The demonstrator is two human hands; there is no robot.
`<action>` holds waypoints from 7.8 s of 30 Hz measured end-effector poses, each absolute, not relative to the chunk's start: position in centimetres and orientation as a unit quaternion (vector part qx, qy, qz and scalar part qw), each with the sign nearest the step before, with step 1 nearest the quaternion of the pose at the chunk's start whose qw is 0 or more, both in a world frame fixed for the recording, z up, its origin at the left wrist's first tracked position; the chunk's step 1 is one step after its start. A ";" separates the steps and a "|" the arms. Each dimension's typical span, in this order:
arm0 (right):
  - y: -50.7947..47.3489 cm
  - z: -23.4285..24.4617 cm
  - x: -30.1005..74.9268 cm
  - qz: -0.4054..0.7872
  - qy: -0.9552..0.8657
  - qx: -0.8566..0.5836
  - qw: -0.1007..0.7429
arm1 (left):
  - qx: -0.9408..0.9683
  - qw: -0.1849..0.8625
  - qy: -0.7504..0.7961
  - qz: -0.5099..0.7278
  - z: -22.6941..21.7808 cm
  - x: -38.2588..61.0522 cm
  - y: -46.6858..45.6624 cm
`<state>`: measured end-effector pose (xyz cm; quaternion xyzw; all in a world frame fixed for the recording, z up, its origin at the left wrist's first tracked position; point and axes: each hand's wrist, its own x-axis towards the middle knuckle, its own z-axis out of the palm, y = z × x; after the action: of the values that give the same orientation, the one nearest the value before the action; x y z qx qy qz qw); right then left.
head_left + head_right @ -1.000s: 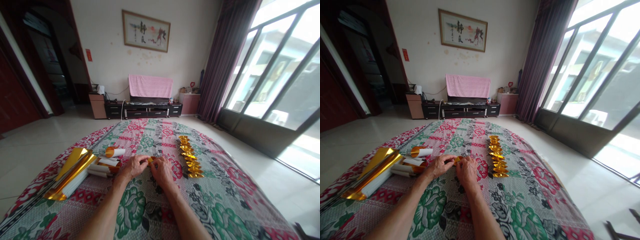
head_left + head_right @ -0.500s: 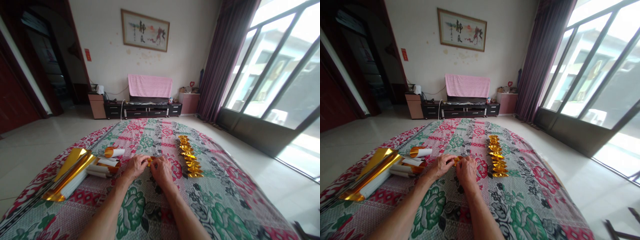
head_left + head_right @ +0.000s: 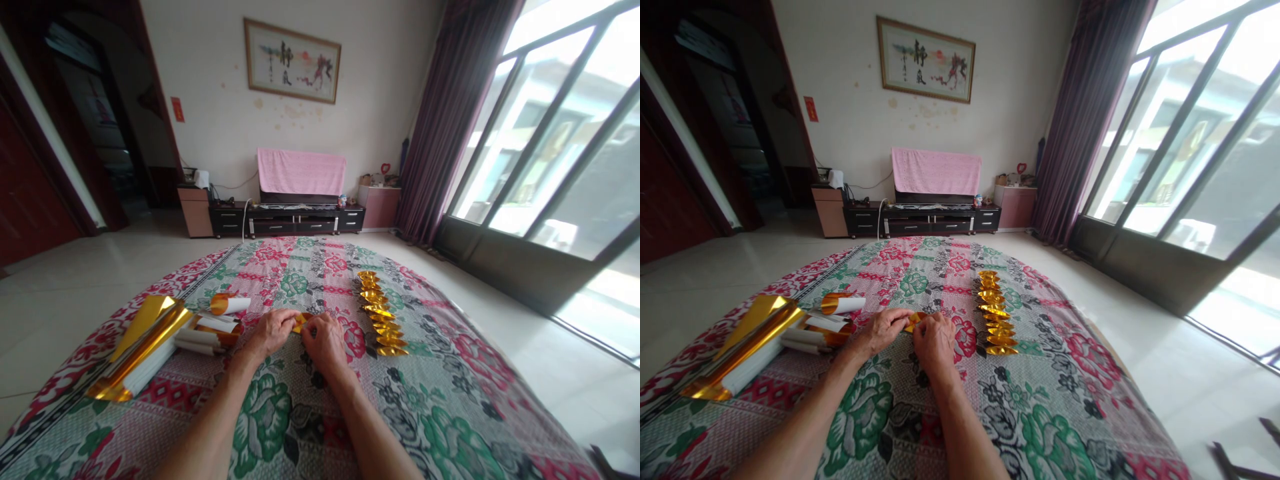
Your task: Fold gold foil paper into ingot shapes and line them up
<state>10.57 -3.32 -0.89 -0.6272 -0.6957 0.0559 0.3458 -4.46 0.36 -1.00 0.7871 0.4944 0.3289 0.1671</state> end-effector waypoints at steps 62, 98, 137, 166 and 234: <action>-3.1 -1.0 11.9 0.052 -0.753 -0.556 0.349 | 0.818 0.120 0.480 0.294 -0.7 -4.0 -0.4; -2.8 -1.0 12.5 0.072 -0.741 -0.567 0.352 | 0.826 0.056 0.468 0.309 -0.7 -3.5 -0.7; -2.3 -1.1 12.6 0.081 -0.735 -0.569 0.361 | 0.804 0.109 0.456 0.366 -1.2 -4.0 0.1; -1.9 -1.1 12.3 0.075 -0.681 -0.625 0.373 | 0.758 0.115 0.552 0.328 -0.4 -2.9 0.1; -1.9 -1.1 10.5 0.020 -0.644 -0.697 0.314 | 0.763 0.040 0.577 0.288 -2.0 -3.7 0.5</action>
<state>10.50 -1.87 -1.07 -0.6970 -0.6441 0.0196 0.3145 -3.71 0.52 -2.01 0.7633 0.5767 0.2882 0.0405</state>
